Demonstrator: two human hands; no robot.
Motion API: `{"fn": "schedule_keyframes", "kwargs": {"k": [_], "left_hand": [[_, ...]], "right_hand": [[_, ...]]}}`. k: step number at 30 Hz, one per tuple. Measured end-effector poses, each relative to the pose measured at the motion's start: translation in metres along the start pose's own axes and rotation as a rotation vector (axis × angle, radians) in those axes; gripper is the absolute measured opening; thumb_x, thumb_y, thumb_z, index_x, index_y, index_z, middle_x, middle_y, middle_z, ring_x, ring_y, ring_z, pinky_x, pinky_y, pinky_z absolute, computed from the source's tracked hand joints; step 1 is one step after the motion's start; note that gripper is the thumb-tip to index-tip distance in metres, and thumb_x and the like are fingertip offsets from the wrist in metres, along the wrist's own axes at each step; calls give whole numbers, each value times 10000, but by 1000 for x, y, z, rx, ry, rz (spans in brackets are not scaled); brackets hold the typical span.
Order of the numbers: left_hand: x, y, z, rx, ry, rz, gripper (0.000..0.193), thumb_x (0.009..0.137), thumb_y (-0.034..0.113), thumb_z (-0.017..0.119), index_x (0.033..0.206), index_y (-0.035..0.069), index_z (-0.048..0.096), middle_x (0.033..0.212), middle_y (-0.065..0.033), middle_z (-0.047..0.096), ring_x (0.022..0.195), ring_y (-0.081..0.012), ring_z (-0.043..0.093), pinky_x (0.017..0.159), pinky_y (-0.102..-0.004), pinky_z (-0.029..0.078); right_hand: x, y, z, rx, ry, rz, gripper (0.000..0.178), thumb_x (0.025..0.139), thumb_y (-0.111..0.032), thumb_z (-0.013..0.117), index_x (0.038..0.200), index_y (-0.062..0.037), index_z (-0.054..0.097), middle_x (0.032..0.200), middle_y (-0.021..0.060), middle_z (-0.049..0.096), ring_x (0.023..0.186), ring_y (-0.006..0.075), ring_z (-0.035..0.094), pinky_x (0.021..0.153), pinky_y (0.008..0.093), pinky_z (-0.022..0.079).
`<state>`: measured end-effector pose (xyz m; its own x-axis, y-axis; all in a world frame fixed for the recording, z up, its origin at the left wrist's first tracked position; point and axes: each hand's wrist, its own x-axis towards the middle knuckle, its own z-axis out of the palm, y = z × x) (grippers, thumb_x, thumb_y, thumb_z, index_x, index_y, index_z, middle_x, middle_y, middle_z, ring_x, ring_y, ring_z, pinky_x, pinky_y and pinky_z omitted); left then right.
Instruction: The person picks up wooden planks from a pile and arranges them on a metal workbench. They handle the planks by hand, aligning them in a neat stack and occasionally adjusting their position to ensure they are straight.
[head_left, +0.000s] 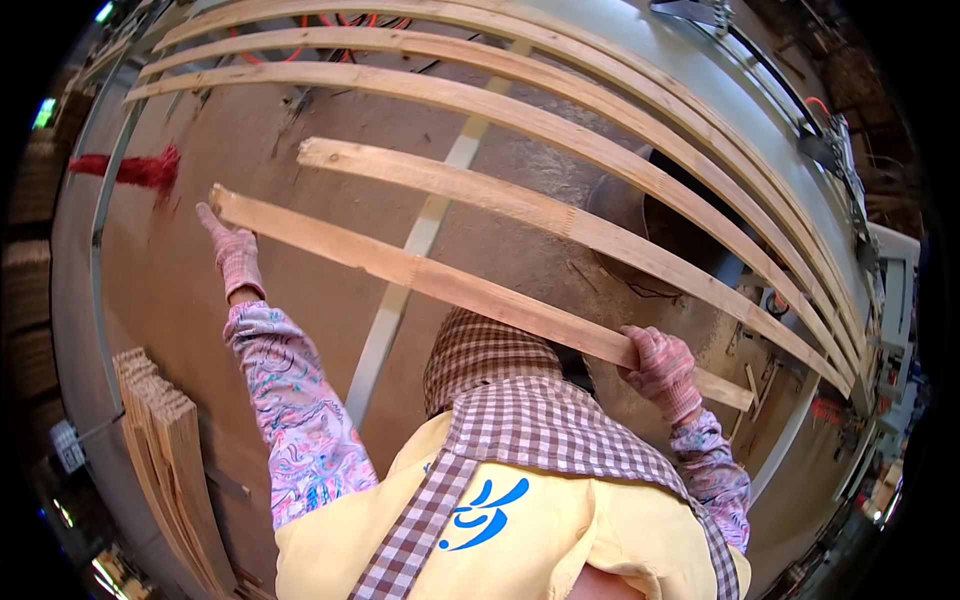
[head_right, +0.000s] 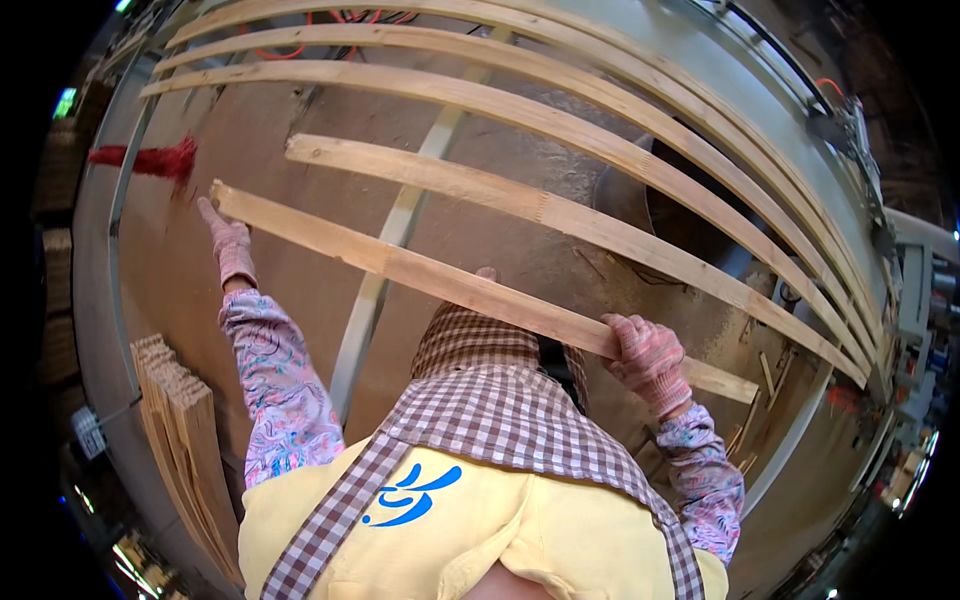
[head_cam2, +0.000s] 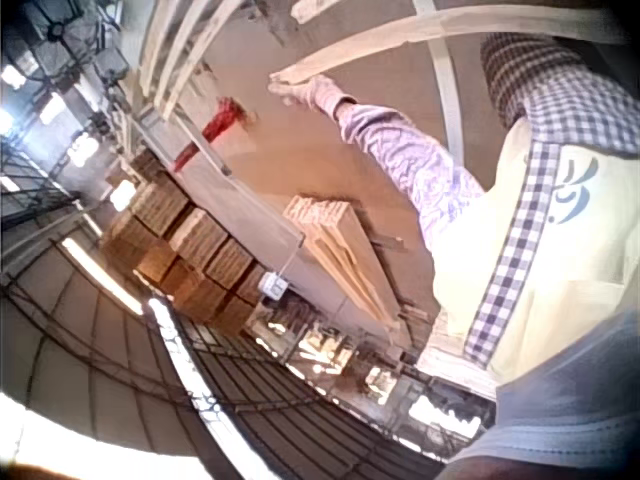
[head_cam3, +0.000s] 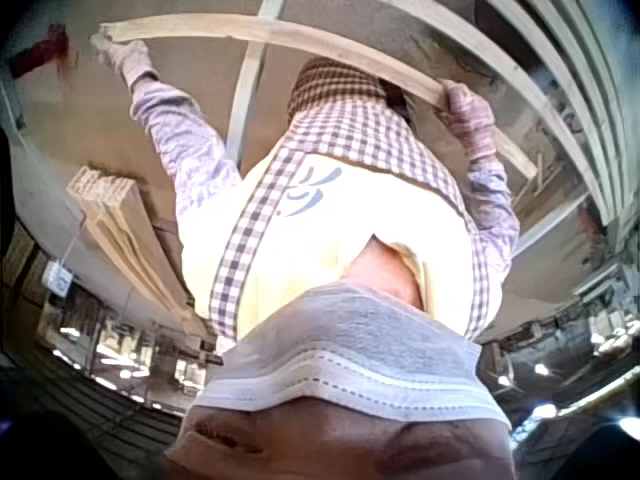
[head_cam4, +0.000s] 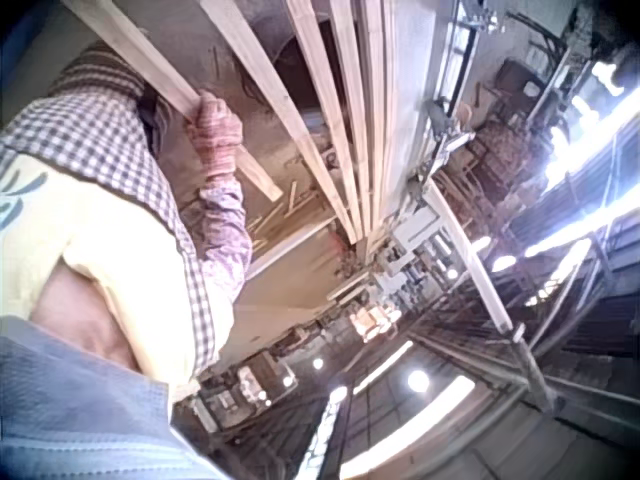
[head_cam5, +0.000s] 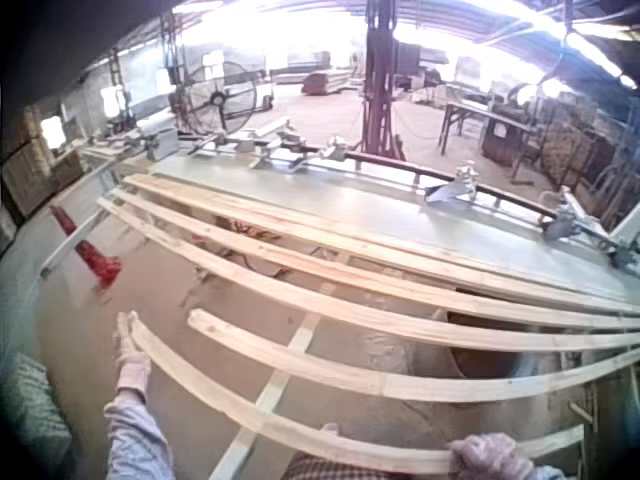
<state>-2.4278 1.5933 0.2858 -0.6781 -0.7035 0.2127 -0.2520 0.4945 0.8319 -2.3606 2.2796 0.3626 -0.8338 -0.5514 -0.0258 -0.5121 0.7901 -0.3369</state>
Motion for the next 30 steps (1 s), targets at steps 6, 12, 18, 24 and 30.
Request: {"fn": "schedule_keyframes", "kwargs": {"k": [6, 12, 18, 24, 30], "left_hand": [[7, 55, 6, -1022, 30, -673, 484, 923, 442, 686, 1200, 58, 586, 1020, -159, 673, 796, -249, 679, 683, -355, 581], [13, 39, 43, -618, 181, -623, 300, 871, 342, 761, 852, 76, 624, 737, -71, 609, 636, -193, 594, 578, -324, 516], [-21, -55, 61, -619, 157, -833, 271, 868, 313, 755, 861, 81, 618, 794, -65, 604, 696, -192, 595, 694, -308, 563], [-24, 45, 30, -837, 55, -488, 234, 953, 334, 686, 876, 126, 610, 767, -17, 628, 689, -158, 609, 682, -338, 558], [-3, 30, 46, -818, 81, -522, 321, 966, 390, 684, 824, 135, 551, 756, -36, 596, 621, -172, 564, 608, -316, 538]], "right_hand": [[-11, 4, 13, -60, 0, -4, 668, 629, -140, 836, 1239, -117, 563, 896, 106, 650, 804, 322, 664, 684, 428, 547], [-19, 1, 13, -11, 20, -24, 624, 664, -172, 828, 1228, -116, 568, 913, 109, 678, 809, 319, 684, 677, 425, 555], [-12, 31, 100, 67, -215, 173, 465, 780, -217, 759, 1216, -149, 612, 1016, 141, 709, 872, 346, 695, 746, 437, 564], [-30, 41, -16, -9, -118, 33, 412, 771, -157, 739, 1169, -128, 637, 1015, 100, 715, 897, 300, 704, 745, 444, 555], [-28, 88, -106, -260, 275, 120, 515, 723, -156, 807, 1198, -96, 619, 1202, 161, 687, 1073, 372, 668, 933, 459, 544]]}}
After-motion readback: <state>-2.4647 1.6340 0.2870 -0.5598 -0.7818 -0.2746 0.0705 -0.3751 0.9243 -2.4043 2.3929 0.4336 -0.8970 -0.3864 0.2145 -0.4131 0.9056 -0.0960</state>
